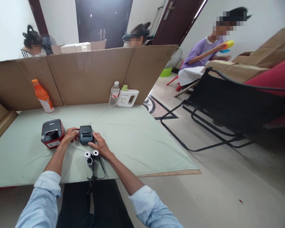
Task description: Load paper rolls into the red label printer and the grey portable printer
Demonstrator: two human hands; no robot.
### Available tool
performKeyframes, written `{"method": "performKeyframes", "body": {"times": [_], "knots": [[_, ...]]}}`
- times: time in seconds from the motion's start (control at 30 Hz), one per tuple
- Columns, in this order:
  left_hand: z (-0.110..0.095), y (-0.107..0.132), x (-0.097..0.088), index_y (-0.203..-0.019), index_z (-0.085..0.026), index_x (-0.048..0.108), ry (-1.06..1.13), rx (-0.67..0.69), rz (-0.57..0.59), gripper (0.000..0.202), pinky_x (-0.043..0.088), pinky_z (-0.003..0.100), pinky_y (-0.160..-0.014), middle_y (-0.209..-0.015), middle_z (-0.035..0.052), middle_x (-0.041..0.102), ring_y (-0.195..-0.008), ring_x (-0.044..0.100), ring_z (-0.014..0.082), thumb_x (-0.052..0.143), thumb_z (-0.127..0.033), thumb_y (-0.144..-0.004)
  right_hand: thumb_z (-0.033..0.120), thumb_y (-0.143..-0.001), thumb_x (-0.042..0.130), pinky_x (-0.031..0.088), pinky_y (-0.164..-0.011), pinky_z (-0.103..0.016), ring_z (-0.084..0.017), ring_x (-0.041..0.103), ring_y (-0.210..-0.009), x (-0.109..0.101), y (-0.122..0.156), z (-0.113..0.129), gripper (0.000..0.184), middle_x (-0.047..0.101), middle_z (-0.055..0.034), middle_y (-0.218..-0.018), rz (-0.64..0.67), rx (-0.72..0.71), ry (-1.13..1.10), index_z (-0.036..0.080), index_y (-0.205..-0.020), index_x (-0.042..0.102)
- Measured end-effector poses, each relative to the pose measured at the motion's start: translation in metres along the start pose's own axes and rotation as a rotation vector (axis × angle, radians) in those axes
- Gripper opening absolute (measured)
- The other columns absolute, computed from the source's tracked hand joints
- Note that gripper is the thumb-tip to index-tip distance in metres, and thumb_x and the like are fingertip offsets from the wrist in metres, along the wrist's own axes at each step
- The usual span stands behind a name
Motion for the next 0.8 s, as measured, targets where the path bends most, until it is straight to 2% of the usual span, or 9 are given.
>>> {"method": "performKeyframes", "body": {"times": [0.13, 0.27, 0.6, 0.8], "knots": [[-0.0013, 0.0015, 0.0029, -0.138, -0.012, 0.063, 0.03, -0.039, 0.012, 0.058, 0.031, 0.017, -0.037, -0.062, -0.0025, 0.065, -0.042, 0.053, 0.0086, 0.072, -0.018, -0.081, 0.037, -0.088, 0.075, 0.052, -0.109, -0.048, -0.03, 0.056, -0.131, 0.0015, -0.0001, -0.0031, 0.069, 0.054, -0.0163, -0.145, -0.005, -0.002, 0.003, 0.023, -0.151, 0.052], [-0.0018, 0.0028, 0.0041, -0.147, -0.012, 0.057, 0.045, -0.062, 0.009, 0.067, 0.029, 0.018, -0.037, -0.062, -0.0038, 0.064, -0.041, 0.052, 0.0078, 0.071, -0.016, -0.081, 0.037, -0.087, 0.076, 0.051, -0.109, -0.05, -0.031, 0.056, -0.131, 0.002, -0.0007, -0.0037, 0.07, 0.054, -0.0163, -0.145, -0.018, -0.007, -0.001, 0.023, -0.152, 0.052], [-0.0055, 0.0025, 0.0033, -0.147, -0.013, 0.058, 0.032, -0.073, 0.001, 0.069, 0.027, 0.018, -0.037, -0.06, -0.0036, 0.062, -0.041, 0.051, 0.0077, 0.067, -0.014, -0.078, 0.037, -0.088, 0.075, 0.054, -0.106, -0.046, -0.029, 0.058, -0.127, -0.0003, -0.0015, 0.0019, 0.068, 0.053, -0.0159, -0.144, 0.001, -0.004, -0.027, 0.023, -0.151, 0.052], [-0.0039, 0.0036, 0.0029, -0.134, -0.012, 0.065, 0.026, -0.009, -0.046, 0.059, 0.031, 0.017, -0.04, -0.064, -0.0011, 0.064, -0.045, 0.053, 0.0087, 0.072, -0.024, -0.077, 0.036, -0.087, 0.075, 0.054, -0.106, -0.048, -0.03, 0.058, -0.127, -0.0011, -0.0028, 0.0041, 0.069, 0.054, -0.0158, -0.143, -0.003, -0.007, -0.007, 0.024, -0.151, 0.052]]}}
Point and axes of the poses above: each hand's wrist, its own y-axis away from the middle knuckle, its own x-axis out of the palm, z = x × y, the point moved 5 cm from there along -y, towards the middle knuckle
